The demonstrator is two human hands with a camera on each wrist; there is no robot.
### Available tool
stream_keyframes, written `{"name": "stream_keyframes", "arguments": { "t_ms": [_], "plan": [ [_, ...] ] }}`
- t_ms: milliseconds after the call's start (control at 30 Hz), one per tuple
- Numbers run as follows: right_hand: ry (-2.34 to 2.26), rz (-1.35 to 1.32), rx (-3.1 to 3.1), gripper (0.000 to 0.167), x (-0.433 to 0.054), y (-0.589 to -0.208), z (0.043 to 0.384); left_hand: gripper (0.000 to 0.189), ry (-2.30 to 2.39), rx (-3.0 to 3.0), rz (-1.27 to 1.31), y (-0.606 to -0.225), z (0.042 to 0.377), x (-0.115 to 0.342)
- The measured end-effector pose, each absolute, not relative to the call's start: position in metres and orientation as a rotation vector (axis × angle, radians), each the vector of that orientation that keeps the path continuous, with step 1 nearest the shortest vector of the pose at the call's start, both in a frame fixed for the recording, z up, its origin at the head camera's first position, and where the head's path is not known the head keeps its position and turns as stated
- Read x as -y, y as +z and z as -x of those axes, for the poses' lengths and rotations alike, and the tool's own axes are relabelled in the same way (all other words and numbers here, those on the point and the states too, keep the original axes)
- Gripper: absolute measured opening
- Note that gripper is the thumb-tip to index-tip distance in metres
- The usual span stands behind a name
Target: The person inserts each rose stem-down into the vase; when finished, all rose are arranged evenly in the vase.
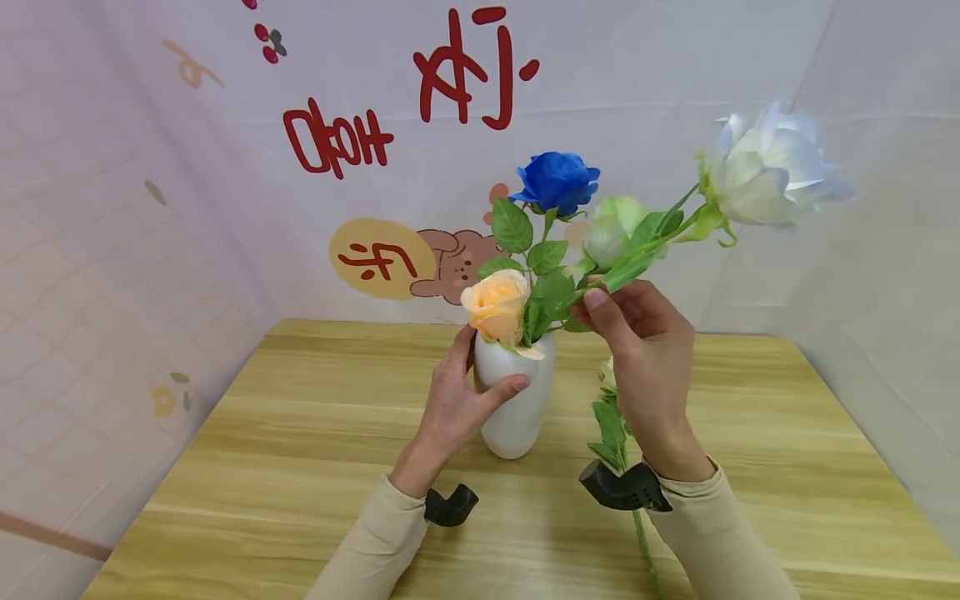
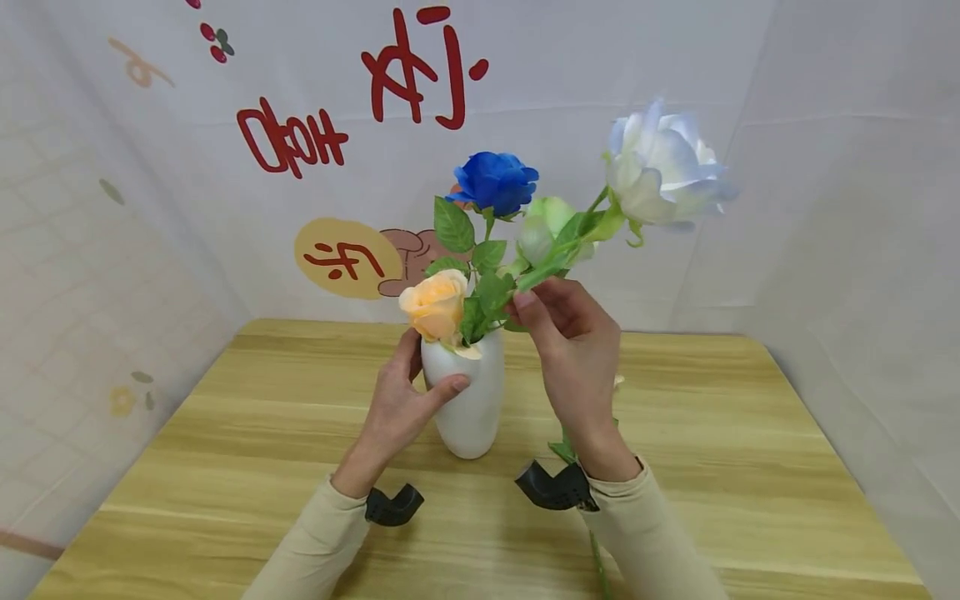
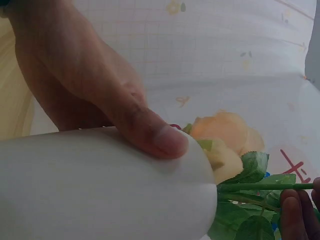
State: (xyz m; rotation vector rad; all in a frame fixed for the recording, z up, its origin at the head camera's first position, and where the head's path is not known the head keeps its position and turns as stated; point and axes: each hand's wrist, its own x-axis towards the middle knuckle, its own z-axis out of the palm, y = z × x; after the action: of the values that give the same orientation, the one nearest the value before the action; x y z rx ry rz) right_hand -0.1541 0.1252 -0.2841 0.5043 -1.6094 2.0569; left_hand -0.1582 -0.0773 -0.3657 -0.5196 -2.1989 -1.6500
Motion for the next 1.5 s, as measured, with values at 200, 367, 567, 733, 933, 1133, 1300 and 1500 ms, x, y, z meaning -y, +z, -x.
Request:
{"name": "stream_keyframes", "arguments": {
  "t_ms": [200, 367, 567, 733, 933, 1133, 1300, 1500],
  "plan": [
    [1.978, -0.444, 1.661, 0.016, -0.122, -0.295, 0.152, 0.104, -1.648, 2.190, 0.536, -0.367, 0.157, 0.077],
    [1.926, -0.464, 1.691, 0.017, -0.118, -0.304, 0.154, 0.106, -1.660, 2.188, 0.526, -0.368, 0.157, 0.076],
    [1.924, -0.475, 1.683, 0.010, -0.115, -0.314, 0.156, 0.107, -1.655, 2.191, 0.536, -0.368, 0.158, 0.075],
    [1.929, -0.446, 1.723, 0.007, -0.113, -0.320, 0.159, 0.105, -1.656, 2.182, 0.542, -0.368, 0.159, 0.073],
    [1.930, -0.463, 1.743, 0.011, -0.117, -0.322, 0.157, 0.105, -1.664, 2.182, 0.542, -0.367, 0.159, 0.073],
    [2.053, -0.466, 1.626, 0.022, -0.123, -0.316, 0.148, 0.102, -1.662, 2.186, 0.542, -0.367, 0.158, 0.073],
    [2.092, -0.401, 1.600, 0.025, -0.124, -0.313, 0.141, 0.101, -1.665, 2.182, 0.535, -0.367, 0.158, 0.074],
    [1.967, -0.313, 1.714, 0.014, -0.127, -0.311, 0.141, 0.103, -1.651, 2.194, 0.517, -0.367, 0.158, 0.074]
  ]
}}
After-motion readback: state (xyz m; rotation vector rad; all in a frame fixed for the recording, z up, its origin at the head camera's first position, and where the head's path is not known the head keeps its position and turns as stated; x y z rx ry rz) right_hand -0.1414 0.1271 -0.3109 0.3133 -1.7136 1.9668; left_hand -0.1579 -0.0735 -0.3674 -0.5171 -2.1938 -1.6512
